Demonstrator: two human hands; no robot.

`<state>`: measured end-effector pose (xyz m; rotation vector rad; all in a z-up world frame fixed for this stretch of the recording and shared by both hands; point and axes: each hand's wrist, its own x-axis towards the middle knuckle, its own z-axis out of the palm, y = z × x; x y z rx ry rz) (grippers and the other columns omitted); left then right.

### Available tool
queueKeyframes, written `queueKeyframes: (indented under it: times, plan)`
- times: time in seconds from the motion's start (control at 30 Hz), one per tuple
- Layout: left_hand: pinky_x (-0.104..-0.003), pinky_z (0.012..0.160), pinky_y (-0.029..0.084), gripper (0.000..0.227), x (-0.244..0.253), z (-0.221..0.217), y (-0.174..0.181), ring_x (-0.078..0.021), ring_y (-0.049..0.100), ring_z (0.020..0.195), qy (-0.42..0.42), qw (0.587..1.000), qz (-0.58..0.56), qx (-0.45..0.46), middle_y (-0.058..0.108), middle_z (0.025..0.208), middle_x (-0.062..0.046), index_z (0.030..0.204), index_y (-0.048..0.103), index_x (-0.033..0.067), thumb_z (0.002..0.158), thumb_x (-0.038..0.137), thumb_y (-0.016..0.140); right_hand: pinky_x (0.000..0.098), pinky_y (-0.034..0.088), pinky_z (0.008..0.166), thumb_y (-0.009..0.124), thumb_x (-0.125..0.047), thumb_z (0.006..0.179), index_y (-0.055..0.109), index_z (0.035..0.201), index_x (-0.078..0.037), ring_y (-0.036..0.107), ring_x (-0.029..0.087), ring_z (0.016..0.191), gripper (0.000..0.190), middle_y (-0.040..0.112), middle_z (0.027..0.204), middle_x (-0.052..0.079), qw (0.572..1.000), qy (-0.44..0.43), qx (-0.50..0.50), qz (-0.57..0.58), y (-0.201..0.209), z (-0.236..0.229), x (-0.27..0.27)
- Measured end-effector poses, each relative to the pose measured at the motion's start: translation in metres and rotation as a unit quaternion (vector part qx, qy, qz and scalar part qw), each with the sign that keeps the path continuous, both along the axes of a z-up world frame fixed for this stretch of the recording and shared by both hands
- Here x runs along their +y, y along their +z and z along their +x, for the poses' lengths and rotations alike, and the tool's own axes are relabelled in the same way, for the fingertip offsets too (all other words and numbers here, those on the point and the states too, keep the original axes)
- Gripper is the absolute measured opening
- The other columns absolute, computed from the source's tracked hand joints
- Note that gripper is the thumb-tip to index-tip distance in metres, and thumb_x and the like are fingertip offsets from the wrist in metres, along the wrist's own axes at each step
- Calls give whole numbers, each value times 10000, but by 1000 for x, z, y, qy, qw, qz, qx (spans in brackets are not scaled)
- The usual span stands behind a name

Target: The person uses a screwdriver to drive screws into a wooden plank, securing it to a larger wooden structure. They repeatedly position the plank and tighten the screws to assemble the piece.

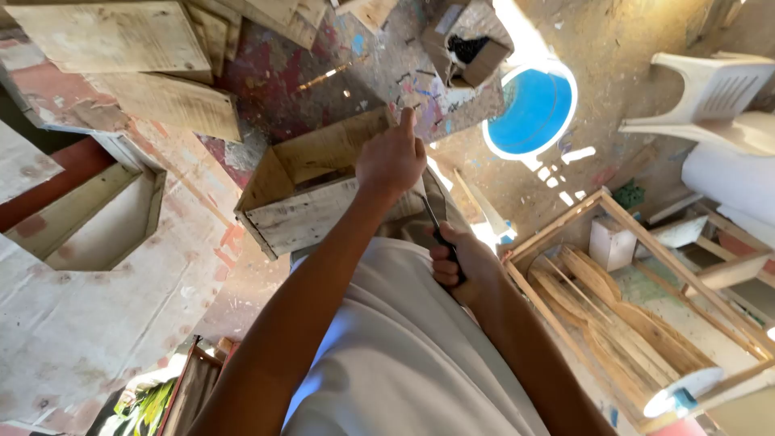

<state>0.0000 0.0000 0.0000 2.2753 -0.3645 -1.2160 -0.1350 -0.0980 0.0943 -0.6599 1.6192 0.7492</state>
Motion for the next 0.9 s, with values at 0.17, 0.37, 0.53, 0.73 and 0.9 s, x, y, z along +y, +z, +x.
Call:
queueKeyframes:
  times: [0.17, 0.37, 0.53, 0.73, 0.9]
  plan:
    - [-595, 781, 566, 319, 2, -1, -7, -465, 741, 885, 9, 1000, -17, 7, 715, 904, -219, 1289, 422, 137, 1006, 261, 343, 104, 226, 370, 512, -271, 1055, 603, 1130, -80, 312, -21, 445, 224, 325, 696, -105, 987, -157, -6, 45, 10, 5, -4]
    - [-599, 774, 547, 575, 2, -1, -2, -483, 728, 909, 27, 998, -9, 54, 705, 982, -265, 1408, 376, 113, 952, 462, 389, 132, 285, 384, 547, -329, 1063, 556, 1186, -94, 360, 8, 478, 265, 362, 727, -75, 984, -167, -63, 26, 20, -32, -2]
    - [-597, 976, 519, 651, 1, -8, -12, -496, 678, 1150, -35, 989, 44, 136, 728, 1152, -284, 1310, 643, 35, 933, 521, 431, 164, 309, 388, 502, -356, 1068, 536, 1256, -116, 357, 46, 494, 307, 362, 758, -22, 983, -125, -133, -24, 44, -62, -24]
    - [-599, 1044, 487, 679, 40, -21, -9, -470, 619, 1264, -25, 986, 53, 154, 681, 1278, -285, 1290, 693, 26, 788, 457, 544, 261, 427, 540, 597, -232, 1039, 534, 1227, -96, 463, 147, 652, 240, 475, 897, 88, 968, -2, -195, -156, 55, -99, -52]
    - [-429, 827, 542, 458, 92, -38, 96, -306, 686, 962, 192, 925, -208, 252, 719, 991, -177, 1160, 729, -50, 909, 333, 724, 316, 417, 556, 596, -151, 1022, 437, 1169, -130, 470, 181, 639, 217, 525, 971, 122, 944, 22, -300, -134, 57, -101, -53]
